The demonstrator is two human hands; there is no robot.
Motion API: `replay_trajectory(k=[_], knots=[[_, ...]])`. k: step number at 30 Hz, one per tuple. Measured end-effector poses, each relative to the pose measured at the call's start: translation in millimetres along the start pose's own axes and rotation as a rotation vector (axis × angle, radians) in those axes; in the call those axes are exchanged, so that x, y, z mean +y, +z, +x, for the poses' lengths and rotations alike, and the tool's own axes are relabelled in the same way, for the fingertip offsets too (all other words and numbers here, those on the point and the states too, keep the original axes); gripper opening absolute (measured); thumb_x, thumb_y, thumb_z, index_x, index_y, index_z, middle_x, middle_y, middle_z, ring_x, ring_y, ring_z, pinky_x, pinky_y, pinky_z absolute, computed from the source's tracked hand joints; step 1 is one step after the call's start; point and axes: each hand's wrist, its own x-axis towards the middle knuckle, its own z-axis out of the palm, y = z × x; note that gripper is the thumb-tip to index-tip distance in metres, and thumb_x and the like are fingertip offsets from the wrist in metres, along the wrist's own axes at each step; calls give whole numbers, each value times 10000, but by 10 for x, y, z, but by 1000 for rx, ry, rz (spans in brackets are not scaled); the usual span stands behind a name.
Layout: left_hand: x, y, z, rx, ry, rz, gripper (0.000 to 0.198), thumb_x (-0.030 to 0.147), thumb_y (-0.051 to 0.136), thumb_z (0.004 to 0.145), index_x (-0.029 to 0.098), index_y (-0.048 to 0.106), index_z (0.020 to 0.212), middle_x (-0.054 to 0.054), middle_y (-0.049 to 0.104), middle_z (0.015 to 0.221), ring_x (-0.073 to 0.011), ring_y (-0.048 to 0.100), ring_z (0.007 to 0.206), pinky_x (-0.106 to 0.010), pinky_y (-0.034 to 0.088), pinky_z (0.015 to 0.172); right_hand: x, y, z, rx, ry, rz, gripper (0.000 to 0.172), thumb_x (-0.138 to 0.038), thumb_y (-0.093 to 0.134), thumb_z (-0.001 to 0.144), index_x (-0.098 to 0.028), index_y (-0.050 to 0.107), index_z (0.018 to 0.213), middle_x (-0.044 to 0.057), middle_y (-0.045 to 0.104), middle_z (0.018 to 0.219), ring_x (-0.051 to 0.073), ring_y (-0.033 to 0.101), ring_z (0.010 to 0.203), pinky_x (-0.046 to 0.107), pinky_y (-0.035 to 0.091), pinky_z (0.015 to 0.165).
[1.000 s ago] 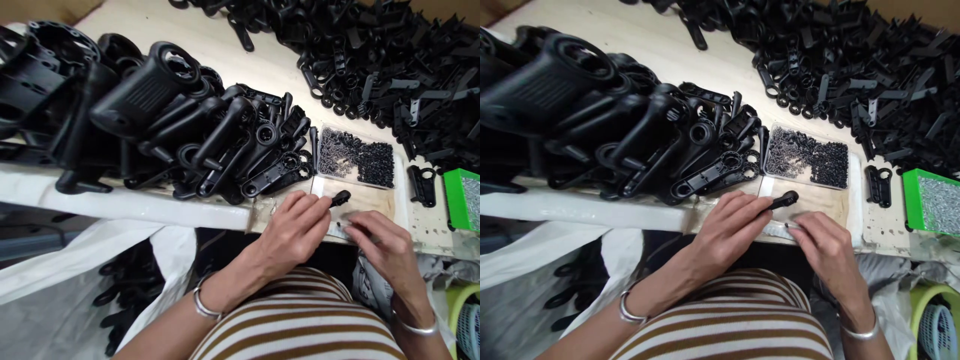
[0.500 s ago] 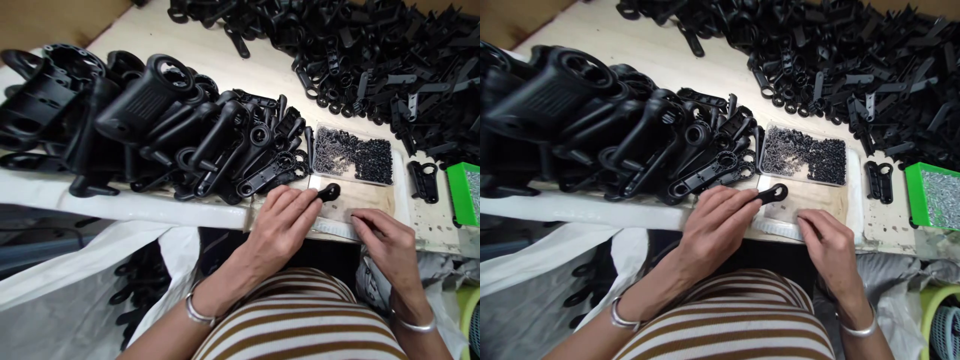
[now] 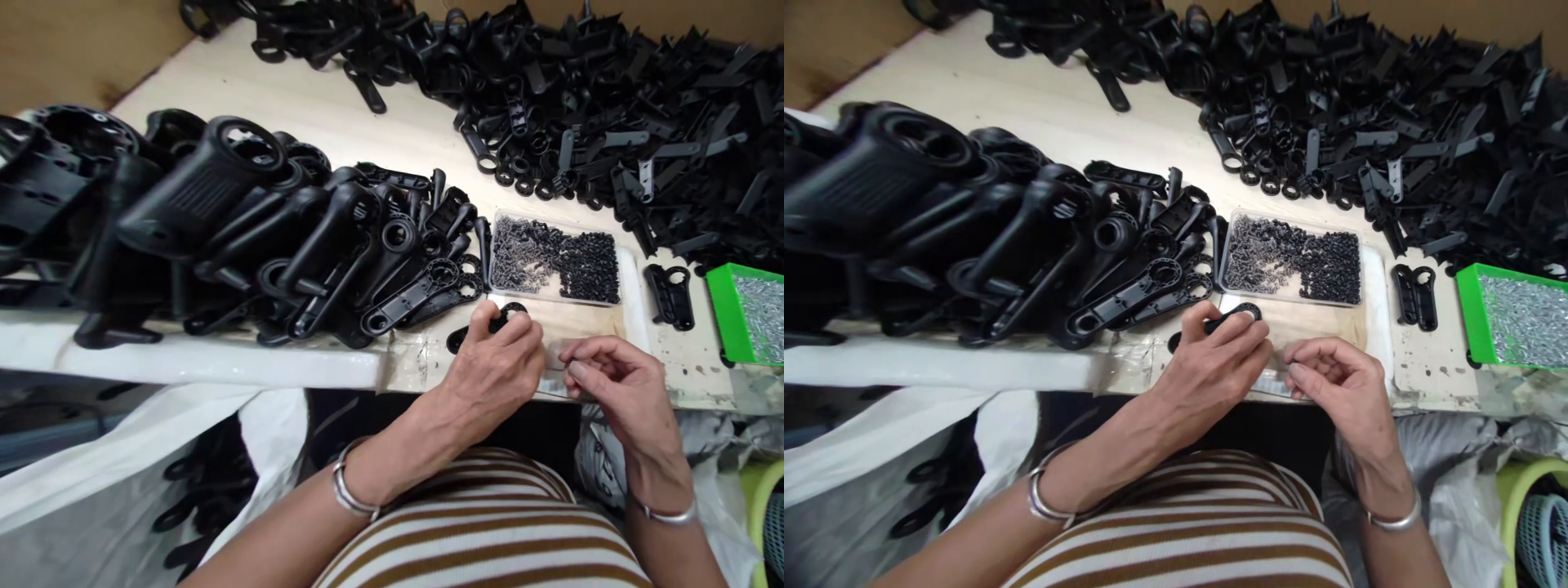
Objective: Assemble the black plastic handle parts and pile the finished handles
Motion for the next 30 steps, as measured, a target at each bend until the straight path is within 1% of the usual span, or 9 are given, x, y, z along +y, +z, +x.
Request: replay_trajectory(k=[2,4,7,12,16,21,25,27,30], knots=[[-5,-31,-24,51,15,-85,258,53,410,950,131,625,830,-84,700,912,-190,614,886,-382,461,844,8,-4,7,-2,6,53,174,-312,797,731,-175,703,786,56,740,839,110,648,566,233,574,528],[-6,-77,-47,135,-21,-271,258,69,397,961,124,641,896,-108,723,952,-181,640,874,-345,513,796,12,2,17,-2,2,108,186,-322,798,723,-177,712,803,48,732,782,111,631,542,241,563,513],[1,-148,-63,197,-249,-660,186,101,483,945,153,662,939,-62,746,904,-134,680,789,-255,558,718,15,17,27,-12,-4,168,196,-334,791,721,-190,729,839,31,711,713,108,598,509,250,542,489],[24,-218,-54,84,-712,-1255,53,151,662,834,151,703,802,-15,713,720,-102,623,574,-202,536,541,20,32,16,-72,46,243,168,-336,756,769,-215,744,885,13,689,677,101,577,505,236,531,479],[56,-209,-53,20,-887,-1618,94,231,718,796,138,726,802,-26,701,678,-103,604,540,-223,546,531,0,62,2,-98,81,328,141,-311,769,764,-238,762,885,13,712,726,82,583,517,199,523,484],[83,-177,-71,38,-1015,-1840,153,265,779,747,141,736,825,-17,711,657,-118,653,571,-259,589,617,22,117,-53,-47,-45,201,114,-285,764,784,-256,765,894,-9,702,681,93,611,534,212,550,544],[86,-186,-66,68,-1096,-1897,217,262,827,688,126,725,823,-25,722,657,-128,677,582,-258,596,619,58,155,-120,65,-137,-17,148,-230,747,804,-273,755,945,-5,733,785,99,646,601,209,571,591],[87,-197,-57,80,-1128,-1919,231,252,837,670,123,721,823,-20,725,664,-126,687,599,-236,592,616,59,174,-130,111,-219,-105,121,-202,744,802,-273,756,900,0,737,851,111,672,684,209,580,636],[91,-212,-49,85,-1154,-1953,243,242,843,660,122,715,829,-9,725,671,-118,693,611,-202,579,601,49,196,-110,87,-335,-160,118,-171,732,805,-277,757,849,9,722,938,135,687,852,203,576,696]])
